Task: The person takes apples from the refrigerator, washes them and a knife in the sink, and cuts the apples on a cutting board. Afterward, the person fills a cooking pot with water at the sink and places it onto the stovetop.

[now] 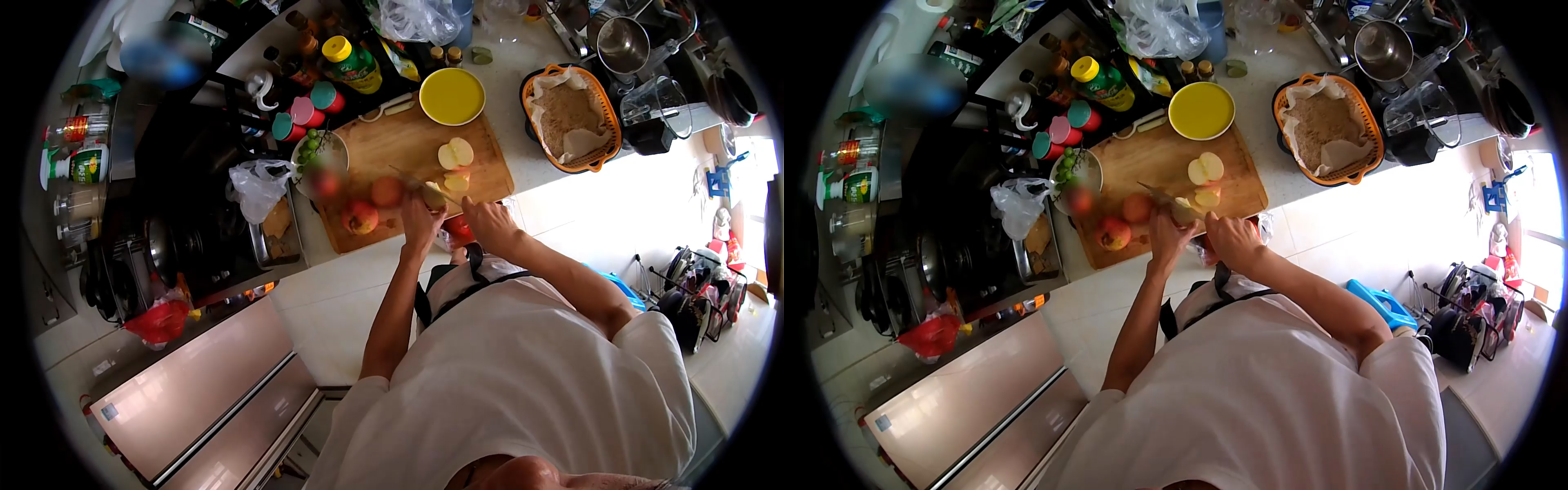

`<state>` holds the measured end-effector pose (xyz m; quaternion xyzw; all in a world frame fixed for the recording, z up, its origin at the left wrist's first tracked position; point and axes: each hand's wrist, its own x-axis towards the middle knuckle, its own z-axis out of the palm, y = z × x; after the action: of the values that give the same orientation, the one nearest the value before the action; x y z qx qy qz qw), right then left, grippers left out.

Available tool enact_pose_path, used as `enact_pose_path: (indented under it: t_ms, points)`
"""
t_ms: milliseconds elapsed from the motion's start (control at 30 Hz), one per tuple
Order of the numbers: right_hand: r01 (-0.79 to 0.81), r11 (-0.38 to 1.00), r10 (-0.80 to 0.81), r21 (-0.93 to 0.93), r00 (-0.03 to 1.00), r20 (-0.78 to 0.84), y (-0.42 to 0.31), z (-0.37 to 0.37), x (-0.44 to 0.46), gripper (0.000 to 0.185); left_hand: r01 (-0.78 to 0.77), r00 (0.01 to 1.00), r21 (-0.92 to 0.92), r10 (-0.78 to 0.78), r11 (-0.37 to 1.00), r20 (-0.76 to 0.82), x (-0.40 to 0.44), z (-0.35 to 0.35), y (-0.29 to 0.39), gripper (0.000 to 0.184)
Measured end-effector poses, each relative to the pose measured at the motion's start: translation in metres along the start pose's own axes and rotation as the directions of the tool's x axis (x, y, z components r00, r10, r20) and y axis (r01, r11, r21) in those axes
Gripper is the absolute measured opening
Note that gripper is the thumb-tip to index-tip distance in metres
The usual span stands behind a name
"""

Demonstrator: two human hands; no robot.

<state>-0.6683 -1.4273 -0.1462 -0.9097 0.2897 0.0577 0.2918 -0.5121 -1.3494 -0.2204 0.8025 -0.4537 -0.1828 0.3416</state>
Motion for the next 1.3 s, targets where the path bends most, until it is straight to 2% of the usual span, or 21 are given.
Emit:
enact_pose_path:
  t_ms: [33,133,233,333,367,433,533,567,667,733,867,1033,1133,1233,1300]
  points:
    - [0.007,1.000,-0.007,-0.005,1.000,-0.027,0.005,0.007,0.004,0.022,0.027,1.000,-0.025,-0.027,0.999,0.004,0.001,-0.001,0.003,0.043]
    - [0.025,1.000,-0.025,-0.002,0.994,-0.102,0.020,0.043,0.019,0.022,-0.029,1.000,0.024,0.029,0.999,-0.007,-0.002,0.001,-0.010,0.049]
    - [0.063,0.997,-0.056,0.039,0.988,-0.144,0.035,0.072,0.020,0.026,0.036,0.999,-0.027,-0.036,0.999,0.001,-0.012,0.000,-0.019,0.056]
    - [0.037,0.980,-0.021,0.196,0.996,-0.085,0.050,0.069,0.026,0.028,-0.032,0.997,-0.025,0.031,0.999,-0.074,-0.023,0.008,-0.023,0.057]
    - [0.018,0.986,-0.012,0.165,0.999,-0.041,0.048,0.057,0.025,0.030,0.057,0.998,-0.226,-0.058,0.972,0.002,-0.023,0.011,-0.025,0.055]
    - [0.019,0.986,-0.009,0.166,0.998,-0.060,0.044,0.043,0.017,0.027,0.267,0.963,-0.567,-0.186,0.779,0.197,-0.025,0.014,-0.029,0.052]
    - [0.032,0.977,-0.010,0.213,0.995,-0.103,0.033,0.026,0.003,0.024,0.250,0.964,-0.706,-0.241,0.663,0.114,-0.031,0.029,-0.034,0.050]
    - [0.038,0.971,-0.009,0.234,0.992,-0.123,0.030,0.022,-0.001,0.024,0.266,0.959,-0.669,-0.262,0.694,0.110,-0.031,0.025,-0.029,0.049]
    - [0.093,0.990,-0.074,0.105,0.982,-0.176,0.029,0.018,-0.013,0.021,0.303,0.949,-0.568,-0.298,0.766,0.104,-0.030,0.016,-0.012,0.047]
    - [0.114,0.990,-0.099,0.084,0.981,-0.166,0.029,0.015,-0.021,0.021,0.305,0.950,-0.522,-0.295,0.796,0.105,-0.025,0.009,-0.002,0.043]
    - [0.149,0.988,-0.143,0.027,0.979,-0.147,0.029,0.015,-0.027,0.023,0.280,0.958,-0.558,-0.261,0.781,0.116,-0.021,0.016,-0.010,0.034]
    - [0.115,0.992,-0.106,0.051,0.984,-0.146,0.018,0.015,-0.024,0.017,0.235,0.971,-0.500,-0.217,0.834,0.095,-0.017,0.007,0.004,0.026]
    - [0.079,0.996,-0.074,0.036,0.990,-0.120,0.019,0.025,-0.016,0.019,0.189,0.981,-0.447,-0.186,0.874,0.052,-0.014,0.010,-0.002,0.031]
    - [0.066,0.997,-0.068,-0.029,0.994,-0.089,0.024,0.037,-0.002,0.020,0.222,0.975,-0.405,-0.204,0.887,0.088,-0.011,0.011,-0.010,0.030]
    - [0.085,0.995,-0.091,-0.058,0.988,-0.122,0.031,0.055,0.005,0.020,0.047,0.998,-0.350,-0.059,0.936,-0.022,-0.013,0.015,-0.013,0.034]
